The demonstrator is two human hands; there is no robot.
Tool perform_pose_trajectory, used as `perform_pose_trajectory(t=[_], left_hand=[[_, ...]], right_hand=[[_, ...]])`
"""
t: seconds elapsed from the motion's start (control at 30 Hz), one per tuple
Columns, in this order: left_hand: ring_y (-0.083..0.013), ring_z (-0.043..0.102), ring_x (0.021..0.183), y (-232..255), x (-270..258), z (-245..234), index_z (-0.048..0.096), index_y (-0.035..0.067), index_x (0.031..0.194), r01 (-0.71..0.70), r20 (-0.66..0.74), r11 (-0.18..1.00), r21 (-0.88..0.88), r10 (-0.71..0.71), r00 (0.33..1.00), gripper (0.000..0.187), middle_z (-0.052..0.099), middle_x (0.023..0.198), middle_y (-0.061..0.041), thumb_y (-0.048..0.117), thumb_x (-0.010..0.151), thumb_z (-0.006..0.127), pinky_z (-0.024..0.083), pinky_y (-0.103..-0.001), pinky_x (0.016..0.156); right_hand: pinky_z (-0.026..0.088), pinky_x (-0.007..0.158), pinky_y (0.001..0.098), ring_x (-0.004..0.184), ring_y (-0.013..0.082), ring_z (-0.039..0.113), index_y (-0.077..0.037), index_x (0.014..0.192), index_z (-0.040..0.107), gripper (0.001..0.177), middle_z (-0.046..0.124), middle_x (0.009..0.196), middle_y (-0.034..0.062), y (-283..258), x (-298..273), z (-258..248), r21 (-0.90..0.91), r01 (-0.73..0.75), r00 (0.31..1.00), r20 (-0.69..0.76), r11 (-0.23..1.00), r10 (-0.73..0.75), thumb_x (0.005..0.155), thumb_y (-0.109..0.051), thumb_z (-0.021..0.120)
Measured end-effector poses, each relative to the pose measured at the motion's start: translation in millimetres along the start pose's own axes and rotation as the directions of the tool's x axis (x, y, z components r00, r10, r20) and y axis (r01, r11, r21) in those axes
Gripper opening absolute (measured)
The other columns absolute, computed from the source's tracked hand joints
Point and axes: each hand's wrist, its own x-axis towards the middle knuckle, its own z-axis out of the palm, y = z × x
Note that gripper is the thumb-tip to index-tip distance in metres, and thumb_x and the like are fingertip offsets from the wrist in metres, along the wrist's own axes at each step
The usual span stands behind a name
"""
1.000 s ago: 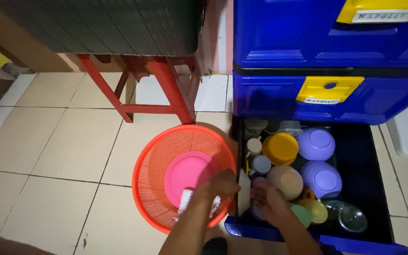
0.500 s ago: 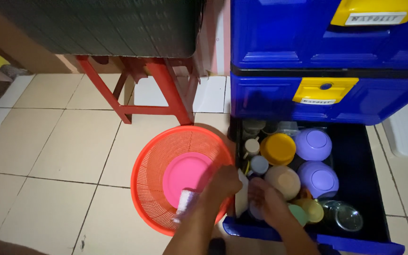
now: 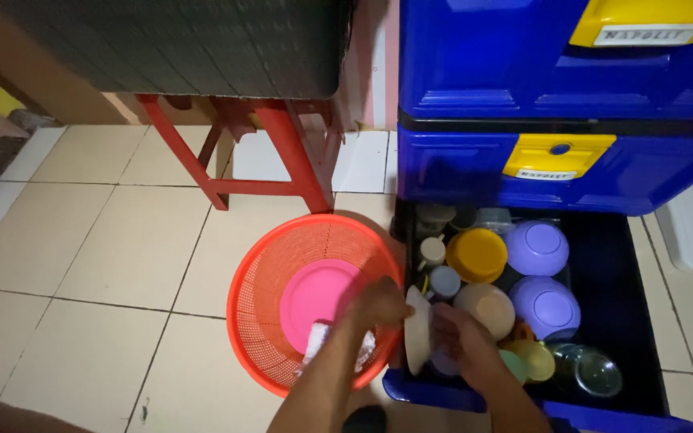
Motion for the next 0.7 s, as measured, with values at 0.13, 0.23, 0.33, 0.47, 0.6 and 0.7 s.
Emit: perform_pose_trajectory(t=[0.13, 0.23, 0.33, 0.47, 0.6, 0.7], left_hand=[[-0.0361, 0.073, 0.083, 15.2, -28.7, -50.6, 0.080, -0.008, 0.093, -0.075, 0.231, 0.993, 0.086, 0.053, 0.971, 0.051, 0.076, 0.090, -0.026, 0.040, 0.095, 0.063, 0.056, -0.046, 0.078], [-0.0228, 0.067, 0.090, -10.8, -26.9, -58.7, 0.080, 0.001, 0.105, -0.192, 0.060, 0.978, -0.087, 0.197, 0.979, 0.040, 0.075, 0.105, -0.015, 0.038, 0.091, 0.074, 0.051, -0.034, 0.082], [-0.0172, 0.068, 0.078, 0.9, -66.8, -91.6, 0.079, 0.006, 0.101, 0.013, 0.090, 0.777, -0.629, 0.056, 0.994, 0.028, 0.078, 0.095, -0.008, 0.028, 0.083, 0.077, 0.052, -0.033, 0.068], [-0.0130, 0.066, 0.077, -10.2, -90.0, -113.1, 0.077, 0.004, 0.102, 0.057, 0.051, 0.735, -0.676, -0.030, 0.998, 0.028, 0.075, 0.090, -0.004, 0.029, 0.089, 0.075, 0.051, -0.029, 0.069], [-0.0138, 0.068, 0.076, -33.4, -96.4, -118.8, 0.075, 0.005, 0.103, 0.079, -0.026, 0.733, -0.675, -0.130, 0.991, 0.031, 0.076, 0.089, -0.005, 0.033, 0.090, 0.075, 0.053, -0.030, 0.067], [-0.0162, 0.070, 0.074, -66.7, -87.3, -109.6, 0.074, 0.003, 0.105, 0.012, -0.210, 0.726, -0.687, -0.215, 0.954, 0.035, 0.075, 0.086, -0.010, 0.033, 0.087, 0.077, 0.052, -0.035, 0.063]], right_hand=[[0.045, 0.070, 0.0325, 0.076, 0.0174, 0.057, -0.009, 0.101, 0.069, 0.024, 0.065, 0.088, 0.0015, -11.6, -10.0, 1.3, -0.092, 0.017, 0.997, -0.079, 0.996, -0.024, 0.094, -0.031, 0.064], [0.052, 0.075, 0.0353, 0.081, 0.0213, 0.067, -0.009, 0.100, 0.073, 0.028, 0.072, 0.091, 0.0053, -21.3, -20.0, 7.0, -0.060, 0.063, 0.998, 0.023, 0.996, -0.061, 0.086, -0.029, 0.058], [0.043, 0.067, 0.0357, 0.075, 0.0186, 0.057, -0.013, 0.100, 0.070, 0.023, 0.063, 0.086, 0.0019, -24.3, -15.5, 3.3, -0.070, 0.059, 0.997, 0.053, 0.996, -0.055, 0.095, -0.034, 0.063], [0.046, 0.065, 0.0341, 0.075, 0.0183, 0.059, -0.009, 0.103, 0.069, 0.018, 0.066, 0.086, 0.0038, -25.7, 2.8, 10.0, 0.012, 0.104, 0.984, 0.142, 0.994, -0.105, 0.093, -0.024, 0.066], [0.036, 0.056, 0.0314, 0.071, 0.0171, 0.054, -0.003, 0.117, 0.069, 0.032, 0.059, 0.087, 0.0062, -37.4, 2.8, 46.2, -0.160, 0.158, 0.985, 0.090, 0.974, -0.145, 0.092, -0.022, 0.076], [0.056, 0.077, 0.0293, 0.088, 0.0151, 0.069, 0.000, 0.122, 0.065, 0.044, 0.071, 0.104, 0.0076, -42.4, -10.0, 88.0, -0.228, 0.354, 0.933, 0.150, 0.907, -0.326, 0.084, -0.019, 0.075]])
